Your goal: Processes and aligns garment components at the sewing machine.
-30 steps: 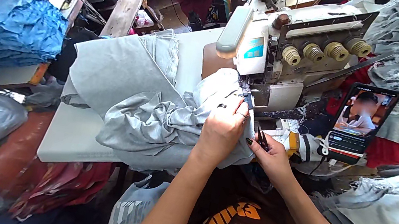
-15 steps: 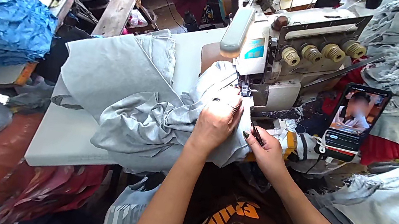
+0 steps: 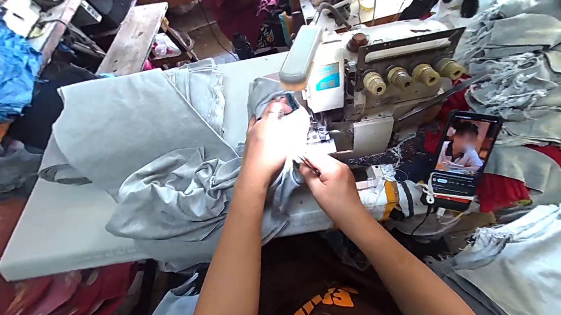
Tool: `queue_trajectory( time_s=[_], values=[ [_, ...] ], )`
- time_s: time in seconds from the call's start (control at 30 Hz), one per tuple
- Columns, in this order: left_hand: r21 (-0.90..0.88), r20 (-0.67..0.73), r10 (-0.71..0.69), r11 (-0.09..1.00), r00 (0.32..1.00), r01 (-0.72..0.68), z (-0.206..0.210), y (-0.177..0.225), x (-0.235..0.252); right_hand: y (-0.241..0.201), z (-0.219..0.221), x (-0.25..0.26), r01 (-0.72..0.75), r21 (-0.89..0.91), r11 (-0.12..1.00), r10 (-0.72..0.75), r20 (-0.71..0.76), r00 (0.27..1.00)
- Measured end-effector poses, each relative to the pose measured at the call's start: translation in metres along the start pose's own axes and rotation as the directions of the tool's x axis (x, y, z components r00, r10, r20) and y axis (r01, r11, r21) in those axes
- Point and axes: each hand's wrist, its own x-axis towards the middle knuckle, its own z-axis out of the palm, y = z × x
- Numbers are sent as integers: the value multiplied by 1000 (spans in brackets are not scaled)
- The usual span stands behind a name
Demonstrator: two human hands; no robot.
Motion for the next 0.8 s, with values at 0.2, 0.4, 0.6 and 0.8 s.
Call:
queue_trajectory(
  time_s=[0.2, 0.4, 0.6, 0.8],
  values=[
    [-151, -316, -177, 979, 932, 135, 23, 5, -66, 18, -8, -20, -186, 211, 960, 125, 272, 954],
    [-371, -452, -113, 926, 885, -72, 23, 13, -151, 63, -51, -42, -247, 197, 949, 200, 229, 953],
    [-49, -276, 212, 971, 938, -234, -40, -24, -89, 39, -87, -19, -107, -56, 993, 115, 187, 975],
    [166, -67, 260, 955, 963, -246, -48, -30, -59, 3, -73, 12, 320, -543, 776, -296, 135, 946]
  ],
)
